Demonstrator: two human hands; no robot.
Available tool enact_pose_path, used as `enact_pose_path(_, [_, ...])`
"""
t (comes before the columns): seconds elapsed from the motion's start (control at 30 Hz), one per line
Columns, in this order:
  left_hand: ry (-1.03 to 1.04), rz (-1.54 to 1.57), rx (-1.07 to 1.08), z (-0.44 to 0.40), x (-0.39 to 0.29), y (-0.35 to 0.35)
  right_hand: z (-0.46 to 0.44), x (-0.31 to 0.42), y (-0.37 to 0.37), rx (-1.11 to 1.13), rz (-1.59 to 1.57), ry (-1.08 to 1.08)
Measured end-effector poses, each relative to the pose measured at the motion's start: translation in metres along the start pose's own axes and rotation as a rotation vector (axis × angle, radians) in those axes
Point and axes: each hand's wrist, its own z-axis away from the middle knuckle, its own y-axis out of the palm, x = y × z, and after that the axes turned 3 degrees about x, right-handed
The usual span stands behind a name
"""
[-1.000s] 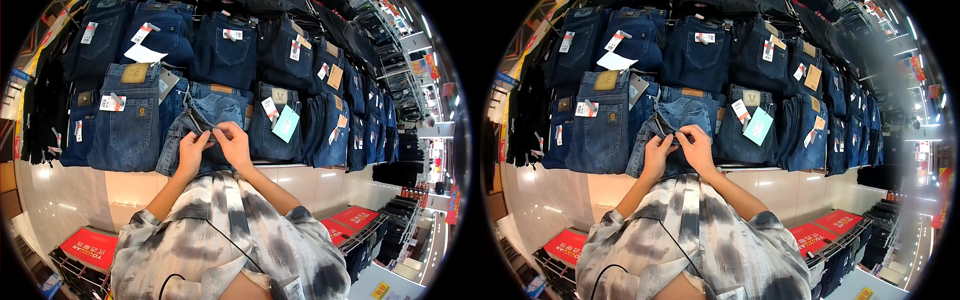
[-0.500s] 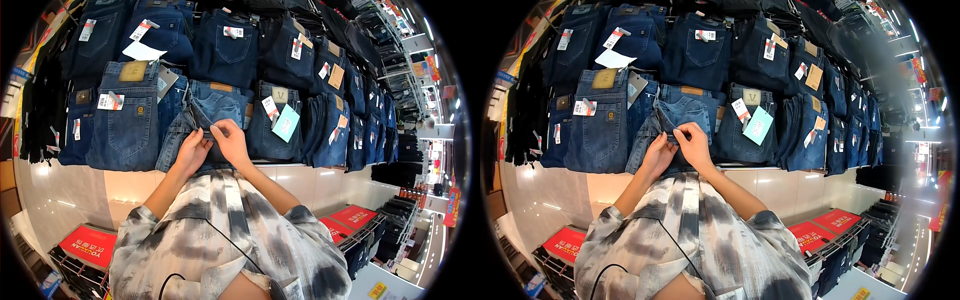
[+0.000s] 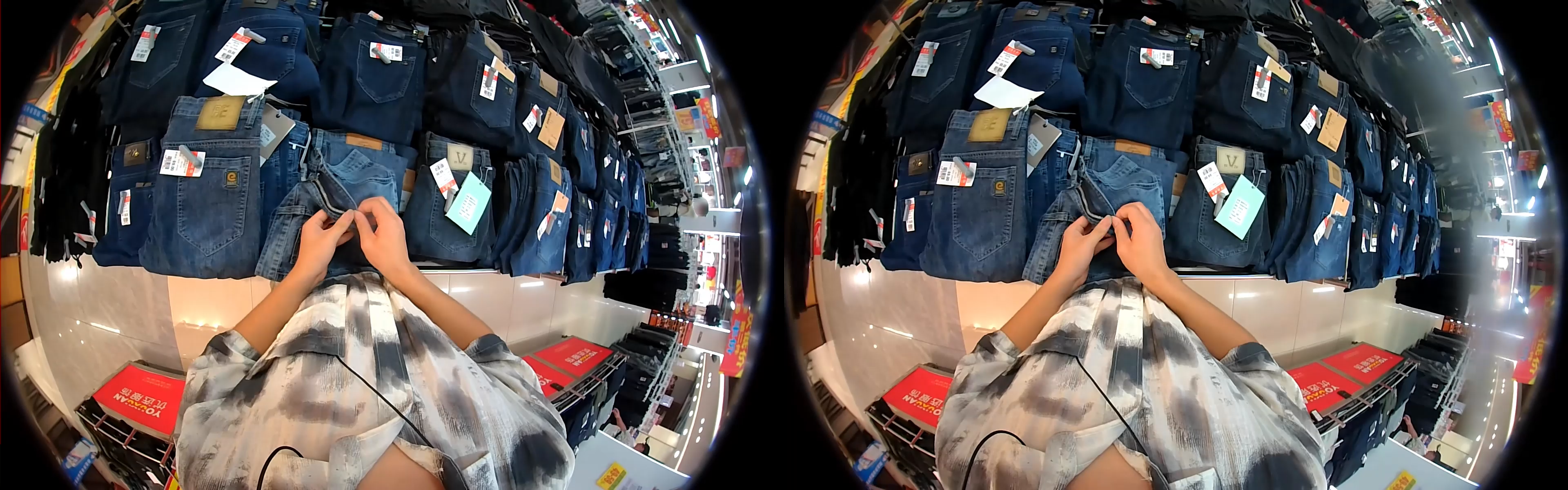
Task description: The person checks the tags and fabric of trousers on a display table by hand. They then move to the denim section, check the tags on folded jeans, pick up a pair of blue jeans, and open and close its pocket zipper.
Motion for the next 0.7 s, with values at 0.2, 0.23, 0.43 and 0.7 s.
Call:
enact_pose_path(0.2, [-0.016, 0.171, -0.016, -0.005, 0.009, -0.003, 0.002, -0.011, 0.011, -0.036, 0.006, 0.016])
enact_pose_path(0.23, [-0.014, 0.218, -0.014, -0.006, 0.012, -0.003, 0.002, -0.013, 0.013, -0.052, -0.012, 0.037])
enact_pose_path(0.43, [-0.123, 0.464, 0.064, -0.016, 0.025, -0.011, 0.002, -0.024, 0.014, -0.098, 0.0, 0.102])
enact_pose_path(0.7, [-0.043, 0.185, 0.003, -0.01, 0.015, -0.01, -0.006, 0.006, 0.0, 0.033, 0.058, 0.085])
